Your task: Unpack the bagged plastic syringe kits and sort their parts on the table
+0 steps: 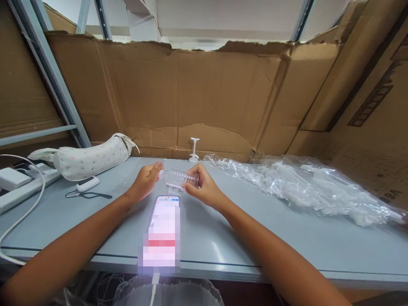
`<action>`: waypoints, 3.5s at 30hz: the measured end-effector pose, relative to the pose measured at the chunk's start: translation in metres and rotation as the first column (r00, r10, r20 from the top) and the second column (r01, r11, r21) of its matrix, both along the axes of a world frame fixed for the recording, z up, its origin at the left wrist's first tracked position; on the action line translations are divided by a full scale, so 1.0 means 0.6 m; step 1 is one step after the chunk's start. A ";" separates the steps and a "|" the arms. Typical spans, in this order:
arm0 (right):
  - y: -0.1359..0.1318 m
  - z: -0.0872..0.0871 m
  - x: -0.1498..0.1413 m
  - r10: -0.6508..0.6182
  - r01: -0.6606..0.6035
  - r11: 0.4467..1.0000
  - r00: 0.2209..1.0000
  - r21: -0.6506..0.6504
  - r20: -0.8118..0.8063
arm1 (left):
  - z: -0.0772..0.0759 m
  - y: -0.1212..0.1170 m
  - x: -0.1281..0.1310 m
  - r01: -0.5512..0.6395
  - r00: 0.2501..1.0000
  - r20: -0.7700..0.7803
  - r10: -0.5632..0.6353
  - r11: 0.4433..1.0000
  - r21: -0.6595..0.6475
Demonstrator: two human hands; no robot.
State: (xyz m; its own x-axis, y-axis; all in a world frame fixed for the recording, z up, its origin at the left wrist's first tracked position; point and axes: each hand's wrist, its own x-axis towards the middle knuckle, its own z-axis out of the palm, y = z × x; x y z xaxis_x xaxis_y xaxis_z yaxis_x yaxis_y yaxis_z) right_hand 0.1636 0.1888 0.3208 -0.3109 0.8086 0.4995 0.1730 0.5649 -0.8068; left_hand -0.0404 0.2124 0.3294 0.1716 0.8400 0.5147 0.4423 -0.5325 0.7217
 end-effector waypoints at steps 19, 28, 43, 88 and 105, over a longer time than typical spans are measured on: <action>0.020 -0.002 0.033 -0.547 0.122 0.688 0.735 0.715 0.400 | -0.006 -0.001 -0.001 0.071 0.980 -0.193 -0.049 0.991 0.109; 0.024 -0.008 0.028 -0.601 0.120 0.555 0.742 0.823 0.297 | 0.000 -0.003 -0.003 0.030 0.960 -0.276 -0.044 0.998 -0.054; 0.027 -0.016 0.025 -0.636 0.239 0.650 0.690 0.721 0.345 | -0.011 -0.006 0.005 -0.007 0.943 -0.306 0.132 0.926 0.378; 0.087 -0.031 0.026 -0.519 0.400 0.817 0.824 0.415 0.229 | -0.022 0.013 0.007 -0.014 0.897 -0.434 0.080 0.988 0.152; 0.255 -0.003 -0.134 -0.503 0.560 0.812 0.528 0.165 0.684 | -0.043 0.025 0.013 0.101 0.895 -0.432 -0.111 0.994 -0.047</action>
State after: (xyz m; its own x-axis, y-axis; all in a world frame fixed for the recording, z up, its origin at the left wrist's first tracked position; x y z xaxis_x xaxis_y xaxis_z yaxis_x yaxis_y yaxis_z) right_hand 0.0833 0.3419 0.3191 -0.0309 0.9606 0.2761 0.9227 0.1336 -0.3617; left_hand -0.0328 0.2276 0.3034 0.4623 0.8148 0.3498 0.6559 -0.5797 0.4835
